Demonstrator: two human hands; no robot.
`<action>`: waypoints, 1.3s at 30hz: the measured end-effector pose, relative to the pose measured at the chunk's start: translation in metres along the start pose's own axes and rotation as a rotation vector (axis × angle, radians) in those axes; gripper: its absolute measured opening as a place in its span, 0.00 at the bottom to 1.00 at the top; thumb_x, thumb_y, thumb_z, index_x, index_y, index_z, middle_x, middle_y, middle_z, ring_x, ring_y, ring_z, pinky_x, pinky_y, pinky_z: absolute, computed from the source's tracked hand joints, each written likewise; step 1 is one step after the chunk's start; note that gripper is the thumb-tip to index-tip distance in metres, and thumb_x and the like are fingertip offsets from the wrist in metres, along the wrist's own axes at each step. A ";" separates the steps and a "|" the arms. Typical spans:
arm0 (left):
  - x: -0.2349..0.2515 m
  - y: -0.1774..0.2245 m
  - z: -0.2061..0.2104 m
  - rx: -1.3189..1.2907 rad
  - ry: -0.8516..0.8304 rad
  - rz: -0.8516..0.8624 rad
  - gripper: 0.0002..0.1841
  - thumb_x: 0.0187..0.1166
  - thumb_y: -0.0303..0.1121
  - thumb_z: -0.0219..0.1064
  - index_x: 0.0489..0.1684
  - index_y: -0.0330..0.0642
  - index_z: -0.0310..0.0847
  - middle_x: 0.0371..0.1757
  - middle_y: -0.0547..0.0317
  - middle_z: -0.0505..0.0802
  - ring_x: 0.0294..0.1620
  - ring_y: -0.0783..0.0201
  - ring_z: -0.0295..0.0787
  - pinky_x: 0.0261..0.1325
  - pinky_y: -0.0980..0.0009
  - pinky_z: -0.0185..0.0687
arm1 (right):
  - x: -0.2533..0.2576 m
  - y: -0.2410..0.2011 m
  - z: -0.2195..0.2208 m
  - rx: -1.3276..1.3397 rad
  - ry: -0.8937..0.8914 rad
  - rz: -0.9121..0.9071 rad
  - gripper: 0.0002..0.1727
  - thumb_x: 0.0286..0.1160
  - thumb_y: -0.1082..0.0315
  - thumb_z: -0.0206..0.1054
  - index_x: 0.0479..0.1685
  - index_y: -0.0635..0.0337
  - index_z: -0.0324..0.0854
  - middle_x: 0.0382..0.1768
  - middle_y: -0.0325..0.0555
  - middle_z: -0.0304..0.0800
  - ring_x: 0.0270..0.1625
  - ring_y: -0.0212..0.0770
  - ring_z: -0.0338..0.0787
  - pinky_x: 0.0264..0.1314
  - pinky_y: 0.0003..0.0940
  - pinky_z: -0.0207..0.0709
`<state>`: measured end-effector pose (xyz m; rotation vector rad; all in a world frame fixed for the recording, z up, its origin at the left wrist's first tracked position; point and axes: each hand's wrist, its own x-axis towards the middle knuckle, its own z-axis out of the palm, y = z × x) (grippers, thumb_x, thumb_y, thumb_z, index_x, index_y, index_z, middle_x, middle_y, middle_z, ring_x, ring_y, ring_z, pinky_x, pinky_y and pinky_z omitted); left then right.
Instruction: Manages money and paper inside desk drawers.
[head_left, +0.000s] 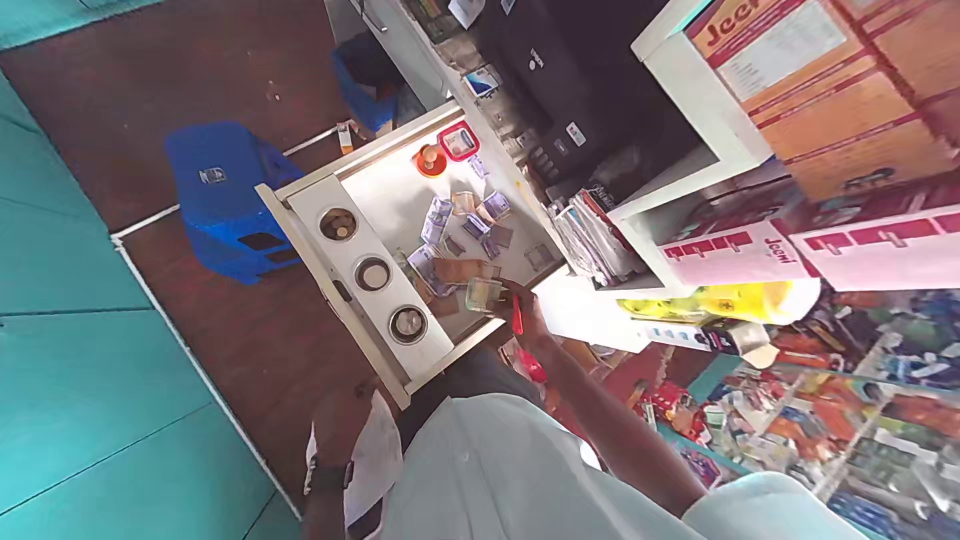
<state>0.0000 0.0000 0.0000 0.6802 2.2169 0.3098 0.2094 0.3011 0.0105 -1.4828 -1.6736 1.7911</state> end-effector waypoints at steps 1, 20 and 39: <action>-0.004 -0.002 -0.008 -0.007 -0.024 -0.022 0.18 0.83 0.48 0.68 0.53 0.44 0.92 0.44 0.49 0.96 0.48 0.46 0.94 0.57 0.35 0.83 | 0.001 0.002 0.002 0.065 0.011 0.023 0.31 0.65 0.79 0.75 0.73 0.68 0.76 0.45 0.53 0.94 0.43 0.43 0.96 0.49 0.40 0.94; -0.023 0.015 -0.030 -0.323 -0.090 0.171 0.21 0.79 0.47 0.67 0.56 0.38 0.90 0.50 0.51 0.96 0.54 0.56 0.92 0.62 0.47 0.85 | 0.031 0.000 0.031 -0.478 -0.201 -0.204 0.18 0.78 0.71 0.65 0.65 0.63 0.86 0.52 0.55 0.94 0.52 0.47 0.94 0.62 0.46 0.85; -0.061 -0.030 0.000 -0.329 0.041 -0.185 0.25 0.86 0.48 0.55 0.37 0.33 0.89 0.33 0.51 0.91 0.39 0.61 0.88 0.49 0.52 0.83 | 0.201 -0.016 -0.020 -0.988 -0.009 -0.150 0.22 0.81 0.61 0.61 0.72 0.42 0.85 0.54 0.57 0.94 0.56 0.65 0.92 0.53 0.71 0.80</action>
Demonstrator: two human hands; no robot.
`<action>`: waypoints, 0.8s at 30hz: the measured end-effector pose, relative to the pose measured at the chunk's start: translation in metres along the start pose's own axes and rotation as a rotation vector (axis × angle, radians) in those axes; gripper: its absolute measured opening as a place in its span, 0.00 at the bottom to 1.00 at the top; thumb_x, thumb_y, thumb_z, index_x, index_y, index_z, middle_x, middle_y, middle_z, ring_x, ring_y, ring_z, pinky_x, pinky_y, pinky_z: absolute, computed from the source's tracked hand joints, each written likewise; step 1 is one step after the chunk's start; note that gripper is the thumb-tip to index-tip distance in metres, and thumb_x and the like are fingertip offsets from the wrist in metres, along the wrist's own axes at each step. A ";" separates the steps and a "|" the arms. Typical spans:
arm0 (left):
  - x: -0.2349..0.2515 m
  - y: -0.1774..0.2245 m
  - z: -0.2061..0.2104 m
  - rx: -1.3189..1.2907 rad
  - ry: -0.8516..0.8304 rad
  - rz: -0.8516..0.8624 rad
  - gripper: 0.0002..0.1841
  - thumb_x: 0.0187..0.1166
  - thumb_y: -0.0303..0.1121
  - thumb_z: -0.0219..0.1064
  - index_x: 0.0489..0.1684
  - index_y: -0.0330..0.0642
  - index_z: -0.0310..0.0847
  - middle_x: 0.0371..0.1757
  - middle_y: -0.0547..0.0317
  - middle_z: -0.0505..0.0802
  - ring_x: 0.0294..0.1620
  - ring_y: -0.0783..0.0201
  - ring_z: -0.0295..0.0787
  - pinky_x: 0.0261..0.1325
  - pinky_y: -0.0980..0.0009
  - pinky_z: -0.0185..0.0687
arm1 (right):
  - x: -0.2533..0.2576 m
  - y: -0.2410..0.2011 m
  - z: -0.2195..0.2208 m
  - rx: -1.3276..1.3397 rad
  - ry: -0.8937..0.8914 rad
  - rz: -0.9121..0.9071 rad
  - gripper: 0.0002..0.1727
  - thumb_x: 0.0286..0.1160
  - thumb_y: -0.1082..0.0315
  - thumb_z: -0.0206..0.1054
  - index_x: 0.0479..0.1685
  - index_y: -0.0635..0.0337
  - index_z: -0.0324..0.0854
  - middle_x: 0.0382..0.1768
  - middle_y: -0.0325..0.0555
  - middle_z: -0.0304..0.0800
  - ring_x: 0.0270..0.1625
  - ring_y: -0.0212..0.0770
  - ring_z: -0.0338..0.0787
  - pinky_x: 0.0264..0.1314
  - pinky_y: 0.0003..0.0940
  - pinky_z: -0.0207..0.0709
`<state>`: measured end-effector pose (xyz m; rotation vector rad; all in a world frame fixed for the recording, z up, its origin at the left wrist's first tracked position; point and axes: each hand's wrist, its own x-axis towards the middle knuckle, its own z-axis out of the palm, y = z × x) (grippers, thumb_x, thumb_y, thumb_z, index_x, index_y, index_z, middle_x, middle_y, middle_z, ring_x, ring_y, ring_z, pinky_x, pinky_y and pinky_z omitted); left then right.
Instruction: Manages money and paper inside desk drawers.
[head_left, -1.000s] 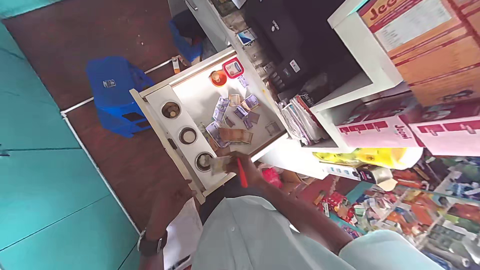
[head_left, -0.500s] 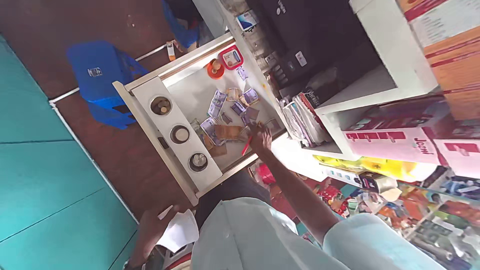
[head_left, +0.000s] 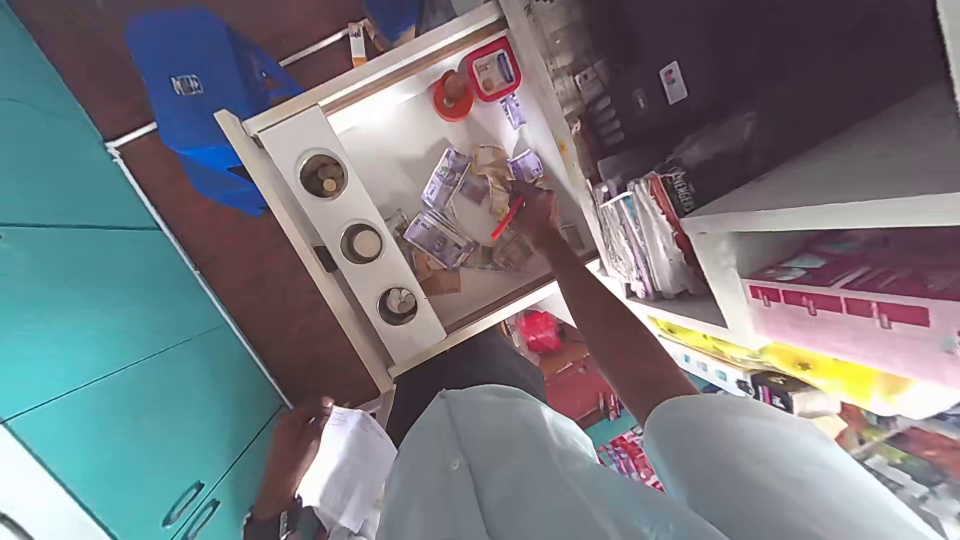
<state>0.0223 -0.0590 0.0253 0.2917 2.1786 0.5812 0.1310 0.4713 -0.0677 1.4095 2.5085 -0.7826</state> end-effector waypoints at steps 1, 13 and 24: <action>0.000 0.001 0.004 -0.005 0.036 -0.058 0.31 0.89 0.51 0.47 0.32 0.32 0.85 0.30 0.51 0.87 0.37 0.60 0.85 0.45 0.52 0.81 | -0.002 -0.004 -0.003 -0.032 0.012 0.021 0.22 0.81 0.60 0.60 0.73 0.39 0.84 0.54 0.57 0.94 0.55 0.65 0.92 0.52 0.71 0.80; 0.003 0.000 -0.001 -0.067 0.209 0.075 0.27 0.79 0.53 0.62 0.36 0.32 0.90 0.34 0.53 0.93 0.39 0.68 0.88 0.52 0.61 0.82 | -0.033 0.033 -0.007 0.375 0.137 -0.083 0.19 0.90 0.61 0.58 0.49 0.68 0.89 0.42 0.58 0.95 0.45 0.51 0.95 0.57 0.53 0.84; 0.014 0.006 -0.010 -0.061 0.156 -0.069 0.34 0.75 0.37 0.70 0.83 0.41 0.65 0.67 0.35 0.86 0.59 0.47 0.88 0.61 0.45 0.83 | -0.037 0.029 0.017 -0.347 -0.409 0.335 0.17 0.70 0.67 0.72 0.56 0.65 0.84 0.60 0.69 0.86 0.61 0.70 0.87 0.49 0.69 0.80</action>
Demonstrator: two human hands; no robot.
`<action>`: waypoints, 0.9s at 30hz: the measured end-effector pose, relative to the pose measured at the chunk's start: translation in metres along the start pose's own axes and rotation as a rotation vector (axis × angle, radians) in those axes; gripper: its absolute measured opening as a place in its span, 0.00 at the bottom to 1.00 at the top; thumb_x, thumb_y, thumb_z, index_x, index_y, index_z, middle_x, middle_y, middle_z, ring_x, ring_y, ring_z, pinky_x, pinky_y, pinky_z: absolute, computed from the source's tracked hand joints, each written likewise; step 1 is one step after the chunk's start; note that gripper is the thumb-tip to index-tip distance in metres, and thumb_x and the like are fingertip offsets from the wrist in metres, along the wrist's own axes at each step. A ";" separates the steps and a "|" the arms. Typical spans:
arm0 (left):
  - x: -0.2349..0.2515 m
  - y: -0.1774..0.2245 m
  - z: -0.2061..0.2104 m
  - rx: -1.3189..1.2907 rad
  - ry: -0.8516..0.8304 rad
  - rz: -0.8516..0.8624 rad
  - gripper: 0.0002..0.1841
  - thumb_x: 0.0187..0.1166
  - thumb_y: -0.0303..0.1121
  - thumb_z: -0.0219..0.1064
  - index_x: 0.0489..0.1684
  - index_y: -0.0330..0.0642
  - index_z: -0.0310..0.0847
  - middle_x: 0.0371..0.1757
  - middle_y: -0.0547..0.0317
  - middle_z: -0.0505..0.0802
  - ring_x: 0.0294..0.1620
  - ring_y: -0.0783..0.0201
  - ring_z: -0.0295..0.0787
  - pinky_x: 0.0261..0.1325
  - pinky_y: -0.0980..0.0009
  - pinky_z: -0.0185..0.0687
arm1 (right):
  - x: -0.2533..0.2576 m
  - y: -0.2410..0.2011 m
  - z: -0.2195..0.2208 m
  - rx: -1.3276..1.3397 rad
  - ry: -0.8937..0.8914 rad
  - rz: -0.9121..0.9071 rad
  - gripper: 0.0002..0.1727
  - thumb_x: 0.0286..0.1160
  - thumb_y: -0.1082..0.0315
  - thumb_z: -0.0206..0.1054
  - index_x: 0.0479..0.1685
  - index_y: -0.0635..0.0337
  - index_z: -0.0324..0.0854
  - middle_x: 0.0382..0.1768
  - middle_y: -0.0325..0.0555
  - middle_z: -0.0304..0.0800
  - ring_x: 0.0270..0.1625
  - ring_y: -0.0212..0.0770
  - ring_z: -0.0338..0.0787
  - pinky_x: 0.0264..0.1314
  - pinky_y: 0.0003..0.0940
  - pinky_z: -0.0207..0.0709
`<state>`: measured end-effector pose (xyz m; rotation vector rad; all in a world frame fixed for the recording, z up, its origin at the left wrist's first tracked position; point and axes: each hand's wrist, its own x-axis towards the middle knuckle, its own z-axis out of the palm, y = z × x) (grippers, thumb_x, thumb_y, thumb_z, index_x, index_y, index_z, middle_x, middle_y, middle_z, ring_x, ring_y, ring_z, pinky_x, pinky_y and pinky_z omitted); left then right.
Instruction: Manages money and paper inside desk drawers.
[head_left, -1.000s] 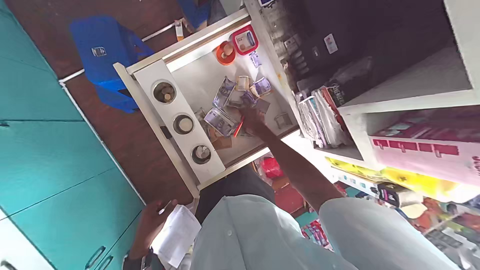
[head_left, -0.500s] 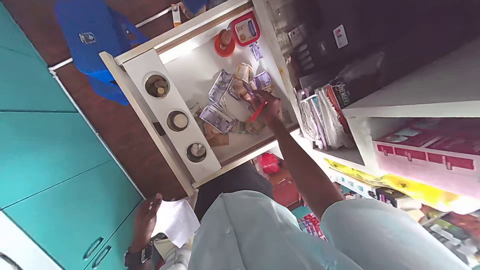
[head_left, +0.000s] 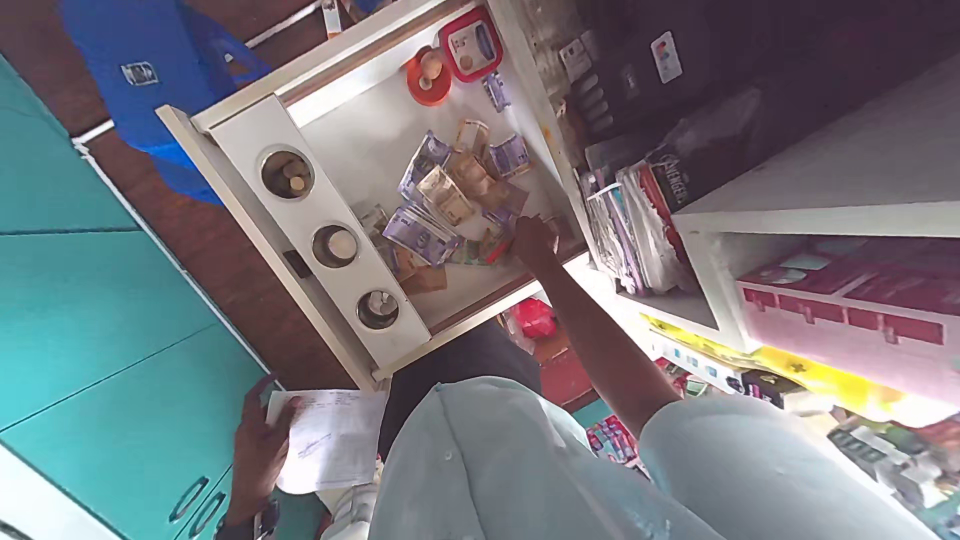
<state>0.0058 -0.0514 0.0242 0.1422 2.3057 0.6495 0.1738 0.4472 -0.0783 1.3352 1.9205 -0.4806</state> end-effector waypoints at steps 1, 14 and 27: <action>-0.002 0.000 0.000 -0.012 0.009 -0.007 0.36 0.72 0.37 0.70 0.84 0.44 0.63 0.65 0.37 0.86 0.55 0.51 0.89 0.57 0.48 0.85 | 0.003 -0.002 0.006 -0.017 0.017 -0.002 0.16 0.70 0.70 0.71 0.55 0.65 0.84 0.57 0.68 0.87 0.59 0.70 0.88 0.48 0.68 0.81; 0.008 -0.014 0.023 0.417 -0.226 -0.002 0.21 0.85 0.32 0.63 0.76 0.43 0.81 0.64 0.34 0.90 0.67 0.33 0.86 0.71 0.30 0.73 | -0.069 0.019 -0.035 0.500 0.088 -0.560 0.07 0.71 0.72 0.75 0.44 0.65 0.91 0.39 0.59 0.93 0.44 0.56 0.91 0.52 0.61 0.81; 0.037 0.107 0.096 0.564 -0.630 0.140 0.22 0.83 0.38 0.66 0.70 0.32 0.81 0.63 0.32 0.89 0.69 0.35 0.84 0.72 0.36 0.74 | -0.189 -0.031 -0.001 1.263 -0.519 -1.078 0.12 0.72 0.73 0.75 0.53 0.67 0.88 0.42 0.40 0.95 0.43 0.24 0.91 0.49 0.23 0.87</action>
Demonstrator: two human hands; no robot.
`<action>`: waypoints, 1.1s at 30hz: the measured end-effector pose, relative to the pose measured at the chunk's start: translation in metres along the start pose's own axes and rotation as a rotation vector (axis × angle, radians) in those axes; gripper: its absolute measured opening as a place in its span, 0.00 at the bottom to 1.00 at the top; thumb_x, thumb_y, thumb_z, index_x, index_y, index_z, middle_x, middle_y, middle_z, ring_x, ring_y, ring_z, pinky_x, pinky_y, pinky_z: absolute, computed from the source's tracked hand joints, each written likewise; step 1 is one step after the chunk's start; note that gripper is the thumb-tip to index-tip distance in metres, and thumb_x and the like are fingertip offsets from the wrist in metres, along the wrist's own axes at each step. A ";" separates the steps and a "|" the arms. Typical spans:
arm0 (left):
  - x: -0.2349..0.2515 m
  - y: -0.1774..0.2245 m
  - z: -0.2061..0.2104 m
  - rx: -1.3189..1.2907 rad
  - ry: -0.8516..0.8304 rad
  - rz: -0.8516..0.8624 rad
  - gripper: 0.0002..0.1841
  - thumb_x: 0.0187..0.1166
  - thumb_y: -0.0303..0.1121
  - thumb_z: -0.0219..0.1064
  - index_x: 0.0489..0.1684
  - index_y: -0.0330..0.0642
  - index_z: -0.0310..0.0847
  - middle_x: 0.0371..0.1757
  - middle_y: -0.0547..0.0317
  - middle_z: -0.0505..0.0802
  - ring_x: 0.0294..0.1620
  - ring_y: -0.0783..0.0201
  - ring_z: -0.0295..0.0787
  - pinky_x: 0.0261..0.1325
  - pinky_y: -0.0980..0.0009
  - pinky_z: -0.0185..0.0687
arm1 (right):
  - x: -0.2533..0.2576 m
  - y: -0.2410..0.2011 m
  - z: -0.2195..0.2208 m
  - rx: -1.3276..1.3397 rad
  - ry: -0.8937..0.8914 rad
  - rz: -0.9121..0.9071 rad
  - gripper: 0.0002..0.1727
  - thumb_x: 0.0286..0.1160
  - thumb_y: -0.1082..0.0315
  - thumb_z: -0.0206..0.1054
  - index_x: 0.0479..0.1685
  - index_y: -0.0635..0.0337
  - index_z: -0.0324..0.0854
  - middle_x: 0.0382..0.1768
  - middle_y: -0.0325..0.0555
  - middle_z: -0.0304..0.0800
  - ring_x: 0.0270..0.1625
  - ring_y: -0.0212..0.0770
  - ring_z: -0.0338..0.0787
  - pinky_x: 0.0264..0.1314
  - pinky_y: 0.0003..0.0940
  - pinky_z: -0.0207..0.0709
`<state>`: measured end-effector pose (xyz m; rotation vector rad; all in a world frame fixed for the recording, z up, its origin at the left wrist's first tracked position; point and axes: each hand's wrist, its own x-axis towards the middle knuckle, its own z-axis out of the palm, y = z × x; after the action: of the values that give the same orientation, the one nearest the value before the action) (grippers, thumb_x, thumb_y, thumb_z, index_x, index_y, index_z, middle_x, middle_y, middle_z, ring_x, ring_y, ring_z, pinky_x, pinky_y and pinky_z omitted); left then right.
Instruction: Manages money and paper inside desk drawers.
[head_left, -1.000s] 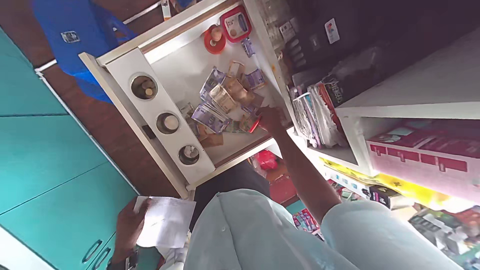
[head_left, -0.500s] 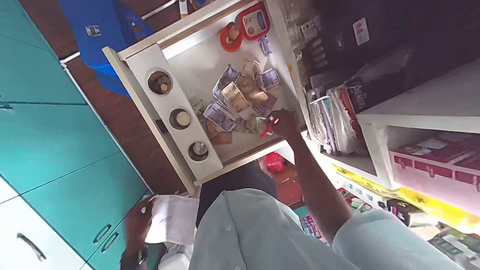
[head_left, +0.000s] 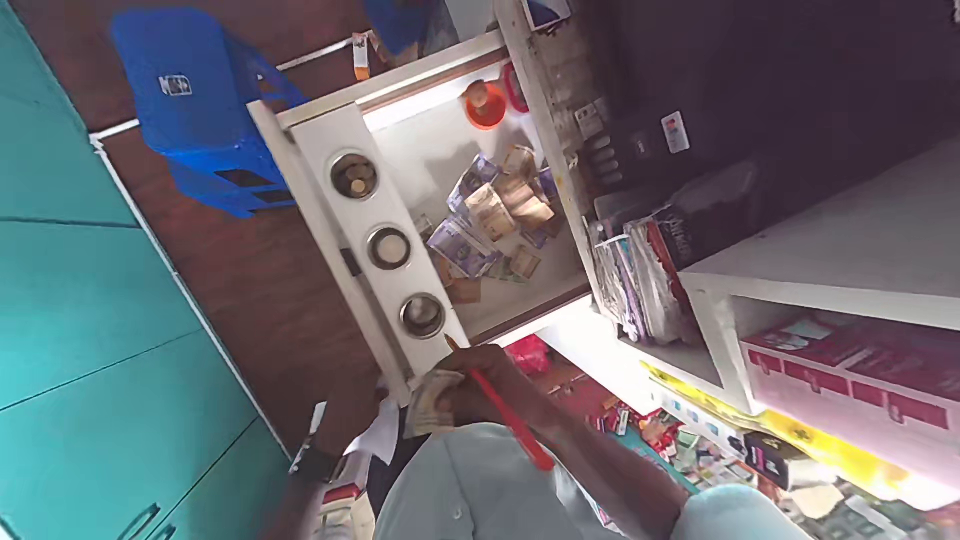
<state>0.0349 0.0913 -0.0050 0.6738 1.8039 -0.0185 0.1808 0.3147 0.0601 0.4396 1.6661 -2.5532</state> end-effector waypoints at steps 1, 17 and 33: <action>-0.006 0.015 -0.002 -0.101 0.031 0.054 0.22 0.84 0.35 0.65 0.71 0.29 0.79 0.65 0.31 0.88 0.70 0.37 0.84 0.75 0.40 0.73 | 0.007 0.003 0.006 -0.034 -0.001 -0.029 0.12 0.72 0.74 0.75 0.52 0.69 0.88 0.42 0.42 0.95 0.43 0.24 0.91 0.50 0.23 0.86; 0.080 0.026 0.091 -0.141 0.230 0.085 0.25 0.88 0.38 0.57 0.86 0.60 0.70 0.53 0.38 0.94 0.55 0.36 0.92 0.60 0.38 0.84 | 0.093 0.150 -0.123 -1.124 0.541 0.260 0.21 0.80 0.53 0.68 0.64 0.55 0.88 0.68 0.47 0.89 0.78 0.49 0.80 0.85 0.50 0.69; 0.077 -0.042 0.137 -0.358 0.203 0.071 0.17 0.89 0.33 0.56 0.67 0.42 0.87 0.59 0.43 0.94 0.64 0.44 0.90 0.72 0.44 0.79 | 0.181 0.206 -0.237 -1.485 0.296 0.415 0.15 0.75 0.47 0.69 0.52 0.41 0.92 0.47 0.49 0.96 0.61 0.61 0.90 0.76 0.86 0.46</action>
<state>0.1216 0.0427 -0.1344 0.4951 1.9102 0.4242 0.0979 0.4624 -0.2605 0.8161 2.5551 -0.5587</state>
